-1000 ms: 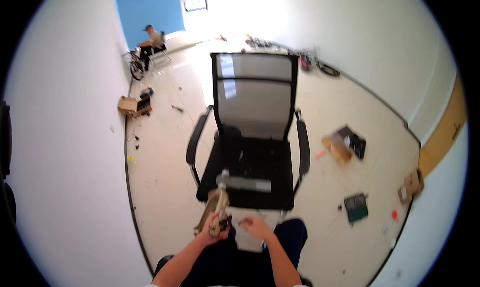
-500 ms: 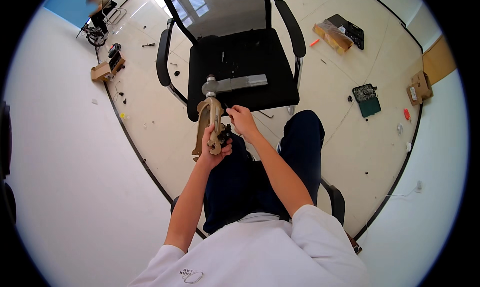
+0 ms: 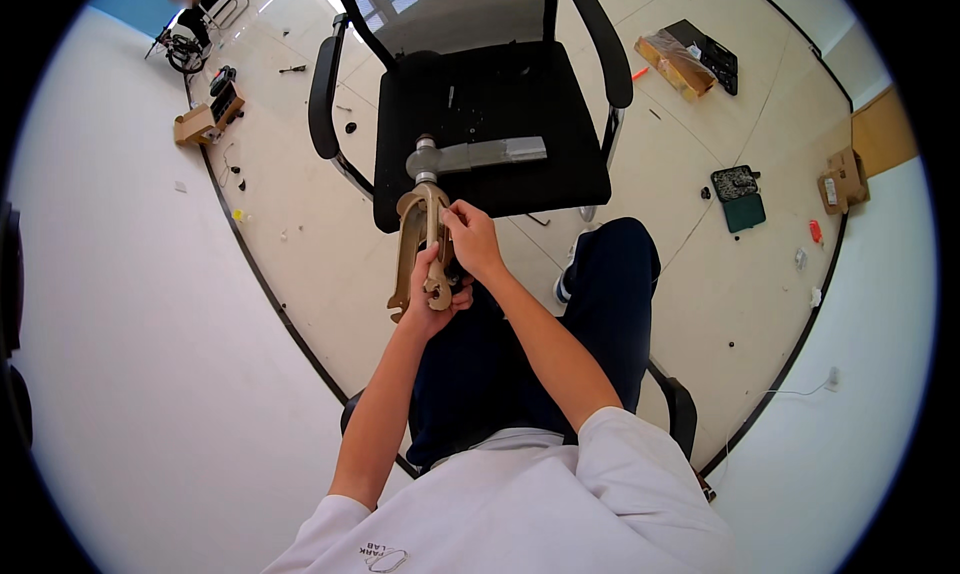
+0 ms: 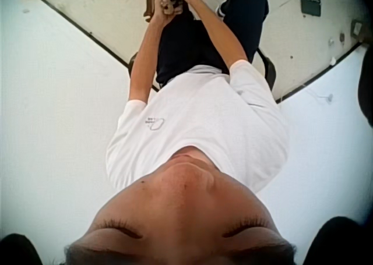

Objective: The person sits on a chair and assembles a mechanical part using a wrench and screwdriver. They tighten and adjust components on the part while holding it on their lap.

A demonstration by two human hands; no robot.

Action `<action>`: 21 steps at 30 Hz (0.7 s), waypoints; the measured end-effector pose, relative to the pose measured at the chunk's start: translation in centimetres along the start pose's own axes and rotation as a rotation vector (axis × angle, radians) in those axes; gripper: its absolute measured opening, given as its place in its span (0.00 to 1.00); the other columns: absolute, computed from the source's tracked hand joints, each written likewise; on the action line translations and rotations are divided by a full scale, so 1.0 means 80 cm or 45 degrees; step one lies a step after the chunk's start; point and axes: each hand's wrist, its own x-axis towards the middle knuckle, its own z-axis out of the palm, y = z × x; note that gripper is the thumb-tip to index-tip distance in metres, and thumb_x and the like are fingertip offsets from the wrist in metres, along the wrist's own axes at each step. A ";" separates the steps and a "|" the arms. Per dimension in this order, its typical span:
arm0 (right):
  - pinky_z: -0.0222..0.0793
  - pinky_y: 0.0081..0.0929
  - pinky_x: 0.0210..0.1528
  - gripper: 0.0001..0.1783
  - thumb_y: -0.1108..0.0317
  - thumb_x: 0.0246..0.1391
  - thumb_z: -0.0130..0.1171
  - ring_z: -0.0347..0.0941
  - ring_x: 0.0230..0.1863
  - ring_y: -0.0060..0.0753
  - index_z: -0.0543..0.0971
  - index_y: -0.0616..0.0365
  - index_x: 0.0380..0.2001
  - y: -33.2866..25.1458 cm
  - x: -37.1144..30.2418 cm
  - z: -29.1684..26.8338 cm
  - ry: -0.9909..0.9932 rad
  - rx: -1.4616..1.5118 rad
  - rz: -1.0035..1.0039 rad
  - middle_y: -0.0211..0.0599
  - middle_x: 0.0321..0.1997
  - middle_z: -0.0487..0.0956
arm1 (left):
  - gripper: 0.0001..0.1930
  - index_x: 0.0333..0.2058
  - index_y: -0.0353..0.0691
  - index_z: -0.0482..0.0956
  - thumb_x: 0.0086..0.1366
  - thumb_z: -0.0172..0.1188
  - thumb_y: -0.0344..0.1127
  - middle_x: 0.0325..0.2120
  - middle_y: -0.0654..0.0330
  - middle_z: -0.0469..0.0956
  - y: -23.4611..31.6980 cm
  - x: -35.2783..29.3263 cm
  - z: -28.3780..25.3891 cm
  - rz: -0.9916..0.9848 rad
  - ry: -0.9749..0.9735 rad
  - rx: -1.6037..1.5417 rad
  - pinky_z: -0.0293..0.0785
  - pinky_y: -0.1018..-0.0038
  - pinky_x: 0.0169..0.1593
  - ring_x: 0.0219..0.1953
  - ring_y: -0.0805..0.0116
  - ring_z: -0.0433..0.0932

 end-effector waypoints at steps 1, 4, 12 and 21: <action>0.52 0.17 0.24 0.14 0.65 0.61 0.52 0.56 0.20 0.12 0.72 0.60 0.22 0.000 -0.001 0.002 0.003 -0.041 -0.051 0.21 0.17 0.63 | 0.25 0.35 0.45 0.70 0.62 0.47 0.64 0.24 0.61 0.66 0.000 -0.001 -0.001 0.008 -0.003 0.003 0.55 0.77 0.23 0.17 0.72 0.60; 0.51 0.17 0.23 0.13 0.66 0.61 0.52 0.55 0.20 0.11 0.72 0.60 0.23 -0.001 -0.004 0.001 0.004 -0.048 -0.066 0.20 0.17 0.63 | 0.25 0.35 0.45 0.70 0.61 0.48 0.64 0.24 0.61 0.67 0.001 -0.001 -0.003 0.004 -0.011 0.003 0.55 0.77 0.24 0.17 0.72 0.60; 0.48 0.16 0.21 0.13 0.67 0.60 0.53 0.54 0.19 0.11 0.71 0.59 0.22 0.005 0.004 -0.006 0.002 0.027 -0.019 0.19 0.16 0.62 | 0.26 0.34 0.45 0.67 0.60 0.49 0.65 0.23 0.60 0.66 -0.002 0.005 -0.005 -0.008 0.028 -0.001 0.55 0.75 0.23 0.17 0.71 0.60; 0.55 0.22 0.23 0.14 0.64 0.59 0.54 0.58 0.20 0.16 0.71 0.61 0.23 0.005 -0.008 -0.002 0.069 -0.150 -0.039 0.25 0.16 0.65 | 0.26 0.35 0.45 0.70 0.60 0.50 0.64 0.24 0.60 0.68 -0.006 0.005 -0.016 -0.022 0.053 -0.043 0.57 0.76 0.23 0.17 0.70 0.63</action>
